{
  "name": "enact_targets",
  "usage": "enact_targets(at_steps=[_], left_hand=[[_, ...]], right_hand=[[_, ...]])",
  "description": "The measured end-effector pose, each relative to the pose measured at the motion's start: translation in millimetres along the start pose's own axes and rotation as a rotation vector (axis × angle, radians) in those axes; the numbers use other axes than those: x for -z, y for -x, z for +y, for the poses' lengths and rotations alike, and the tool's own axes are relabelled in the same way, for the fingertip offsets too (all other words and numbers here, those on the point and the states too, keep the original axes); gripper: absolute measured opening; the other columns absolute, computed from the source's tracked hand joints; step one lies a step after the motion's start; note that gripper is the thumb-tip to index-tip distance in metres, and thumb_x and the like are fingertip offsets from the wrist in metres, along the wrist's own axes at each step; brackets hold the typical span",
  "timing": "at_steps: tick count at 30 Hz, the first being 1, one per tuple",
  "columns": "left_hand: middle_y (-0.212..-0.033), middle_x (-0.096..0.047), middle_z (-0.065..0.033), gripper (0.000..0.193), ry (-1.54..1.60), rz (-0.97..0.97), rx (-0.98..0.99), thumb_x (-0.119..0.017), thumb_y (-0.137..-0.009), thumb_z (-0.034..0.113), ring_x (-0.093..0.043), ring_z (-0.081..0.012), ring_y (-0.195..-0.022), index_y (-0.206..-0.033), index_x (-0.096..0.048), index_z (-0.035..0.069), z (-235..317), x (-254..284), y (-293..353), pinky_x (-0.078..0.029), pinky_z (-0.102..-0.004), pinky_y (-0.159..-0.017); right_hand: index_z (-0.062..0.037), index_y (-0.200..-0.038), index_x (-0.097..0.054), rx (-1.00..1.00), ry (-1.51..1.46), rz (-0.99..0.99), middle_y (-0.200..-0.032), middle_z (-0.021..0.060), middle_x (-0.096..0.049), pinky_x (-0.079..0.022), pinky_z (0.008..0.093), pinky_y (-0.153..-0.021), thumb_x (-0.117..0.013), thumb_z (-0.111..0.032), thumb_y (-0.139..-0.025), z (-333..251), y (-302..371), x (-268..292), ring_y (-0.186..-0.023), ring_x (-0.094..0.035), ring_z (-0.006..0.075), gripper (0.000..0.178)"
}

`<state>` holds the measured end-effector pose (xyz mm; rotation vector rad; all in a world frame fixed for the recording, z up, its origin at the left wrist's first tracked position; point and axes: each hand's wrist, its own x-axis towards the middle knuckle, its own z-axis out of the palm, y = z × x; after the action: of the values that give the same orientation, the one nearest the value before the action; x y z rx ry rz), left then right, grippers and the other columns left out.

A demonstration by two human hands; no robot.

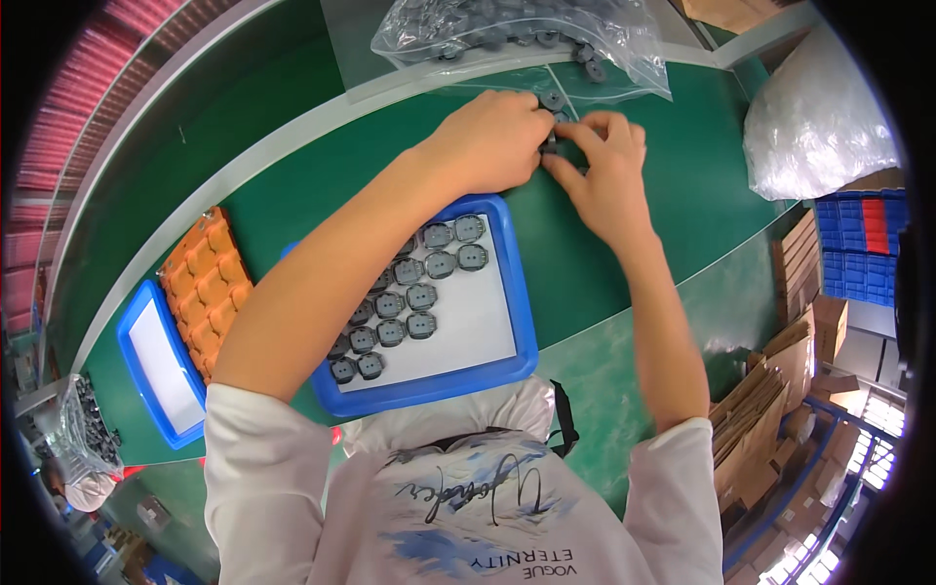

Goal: Placing small electronic components into a blue sorting tray and then into a wooden assembly jig on a production floor.

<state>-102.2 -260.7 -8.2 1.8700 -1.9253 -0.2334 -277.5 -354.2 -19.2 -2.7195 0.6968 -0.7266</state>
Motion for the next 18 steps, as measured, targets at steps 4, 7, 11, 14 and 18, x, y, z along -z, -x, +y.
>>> enact_targets(at_steps=[4, 7, 11, 14, 18], left_hand=[[-0.089, -0.067, -0.0210, 0.023, 0.048, 0.134, 0.000, -0.054, -0.090, 0.018, -0.066, -0.0399, -0.092, -0.096, -0.066, -0.001, -18.1, 12.5, 20.3, -0.053, -0.0488, -0.084], [-0.089, -0.068, -0.0206, 0.020, 0.024, 0.161, 0.082, -0.053, -0.091, 0.017, -0.066, -0.0393, -0.092, -0.094, -0.065, 0.000, -34.3, 26.3, 47.1, -0.053, -0.0489, -0.083], [-0.099, -0.064, -0.0143, 0.022, -0.070, 0.159, 0.095, -0.058, -0.095, 0.012, -0.063, -0.0354, -0.091, -0.112, -0.069, 0.004, -66.1, 41.5, 92.9, -0.052, -0.0431, -0.083], [-0.098, -0.061, -0.0115, 0.019, -0.080, 0.195, 0.190, -0.063, -0.094, 0.012, -0.062, -0.0316, -0.088, -0.110, -0.070, 0.005, -76.6, 52.8, 117.8, -0.052, -0.0400, -0.081], [-0.099, -0.062, -0.0118, 0.017, -0.060, 0.194, 0.265, -0.066, -0.091, 0.012, -0.063, -0.0311, -0.095, -0.107, -0.069, 0.005, -62.9, 61.2, 123.4, -0.053, -0.0402, -0.082]], right_hand=[[-0.0110, -0.104, -0.074, 0.137, 0.041, 0.056, -0.124, 0.0091, -0.060, -0.036, 0.0457, -0.103, -0.077, -0.021, -0.083, 18.3, -17.6, -7.7, -0.121, -0.047, 0.0342, 0.023], [-0.0104, -0.101, -0.074, 0.194, 0.048, 0.028, -0.126, 0.0065, -0.061, -0.036, 0.0463, -0.103, -0.074, -0.021, -0.086, 12.3, -23.8, -9.9, -0.122, -0.047, 0.0323, 0.018], [-0.0090, -0.098, -0.073, 0.272, 0.058, -0.071, -0.117, 0.0066, -0.063, -0.038, 0.0461, -0.102, -0.073, -0.020, -0.085, -0.3, -35.4, -22.5, -0.119, -0.050, 0.0314, 0.017], [-0.0079, -0.102, -0.071, 0.237, -0.034, -0.081, -0.112, 0.0082, -0.064, -0.041, 0.0450, -0.100, -0.074, -0.020, -0.085, -10.8, -44.1, -26.1, -0.114, -0.053, 0.0315, 0.021], [-0.0062, -0.110, -0.067, 0.307, -0.116, -0.089, -0.111, 0.0105, -0.064, -0.046, 0.0431, -0.095, -0.073, -0.019, -0.086, -23.4, -46.3, -38.6, -0.103, -0.058, 0.0328, 0.028]])
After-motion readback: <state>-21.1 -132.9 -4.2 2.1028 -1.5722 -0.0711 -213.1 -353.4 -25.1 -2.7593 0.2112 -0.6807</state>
